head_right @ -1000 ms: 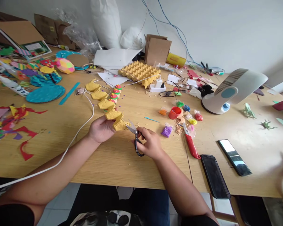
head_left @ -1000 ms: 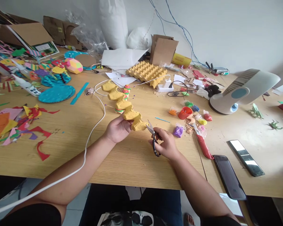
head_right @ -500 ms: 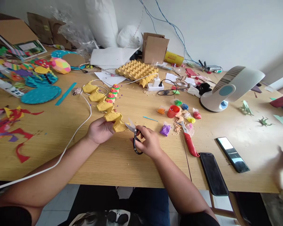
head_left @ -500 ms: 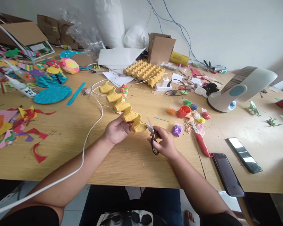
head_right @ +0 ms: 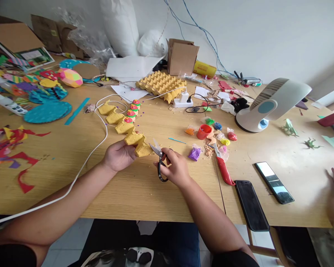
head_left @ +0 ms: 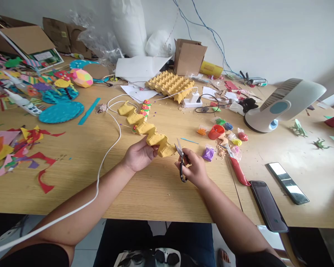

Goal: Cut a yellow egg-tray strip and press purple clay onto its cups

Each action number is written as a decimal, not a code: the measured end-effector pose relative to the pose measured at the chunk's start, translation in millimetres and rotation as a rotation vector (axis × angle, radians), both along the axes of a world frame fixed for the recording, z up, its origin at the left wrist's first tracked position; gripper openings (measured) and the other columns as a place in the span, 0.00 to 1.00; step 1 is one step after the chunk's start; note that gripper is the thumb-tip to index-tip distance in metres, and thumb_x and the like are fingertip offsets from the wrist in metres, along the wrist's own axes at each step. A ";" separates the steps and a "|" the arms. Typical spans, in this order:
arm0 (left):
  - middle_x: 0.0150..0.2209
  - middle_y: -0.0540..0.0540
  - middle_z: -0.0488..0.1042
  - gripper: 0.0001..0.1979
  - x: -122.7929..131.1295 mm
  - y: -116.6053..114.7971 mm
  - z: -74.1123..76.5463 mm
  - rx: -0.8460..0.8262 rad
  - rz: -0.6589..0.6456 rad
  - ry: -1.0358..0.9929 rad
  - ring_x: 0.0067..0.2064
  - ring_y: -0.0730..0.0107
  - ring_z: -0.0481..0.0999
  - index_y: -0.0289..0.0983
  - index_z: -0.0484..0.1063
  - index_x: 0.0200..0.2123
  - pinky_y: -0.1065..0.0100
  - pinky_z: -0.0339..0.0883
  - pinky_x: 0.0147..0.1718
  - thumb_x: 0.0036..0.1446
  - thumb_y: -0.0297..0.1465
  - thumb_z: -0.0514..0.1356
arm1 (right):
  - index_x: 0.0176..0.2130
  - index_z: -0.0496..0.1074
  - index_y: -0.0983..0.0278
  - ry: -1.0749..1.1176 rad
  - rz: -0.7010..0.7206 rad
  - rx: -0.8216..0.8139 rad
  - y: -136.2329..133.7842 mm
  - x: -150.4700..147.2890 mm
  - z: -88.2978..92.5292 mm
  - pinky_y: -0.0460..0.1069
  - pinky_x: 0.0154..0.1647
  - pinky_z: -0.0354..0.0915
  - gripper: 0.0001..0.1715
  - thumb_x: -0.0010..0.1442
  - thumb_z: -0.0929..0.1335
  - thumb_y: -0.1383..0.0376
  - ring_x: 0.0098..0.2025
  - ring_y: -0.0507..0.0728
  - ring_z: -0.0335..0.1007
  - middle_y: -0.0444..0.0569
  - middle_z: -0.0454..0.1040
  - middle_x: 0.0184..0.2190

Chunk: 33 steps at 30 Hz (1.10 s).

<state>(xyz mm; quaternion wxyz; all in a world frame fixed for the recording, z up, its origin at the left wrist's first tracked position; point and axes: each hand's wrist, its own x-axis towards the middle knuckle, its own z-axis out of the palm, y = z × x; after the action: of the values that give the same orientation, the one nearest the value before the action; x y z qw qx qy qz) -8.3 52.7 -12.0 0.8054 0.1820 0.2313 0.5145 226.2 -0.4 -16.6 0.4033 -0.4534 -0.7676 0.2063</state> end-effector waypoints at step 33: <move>0.40 0.45 0.80 0.12 -1.0 1.7 1.2 0.034 0.007 0.010 0.42 0.65 0.81 0.38 0.75 0.49 0.64 0.75 0.40 0.64 0.28 0.59 | 0.52 0.65 0.60 -0.012 0.038 -0.030 0.7 0.7 2.4 0.50 0.35 0.65 0.19 0.62 0.69 0.59 0.34 0.55 0.66 0.47 0.73 0.35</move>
<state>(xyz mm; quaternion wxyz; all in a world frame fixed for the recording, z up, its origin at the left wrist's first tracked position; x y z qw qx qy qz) -9.2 54.3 -10.8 0.7991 0.1975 0.2272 0.5204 226.9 0.3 -14.3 0.3878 -0.4460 -0.7753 0.2228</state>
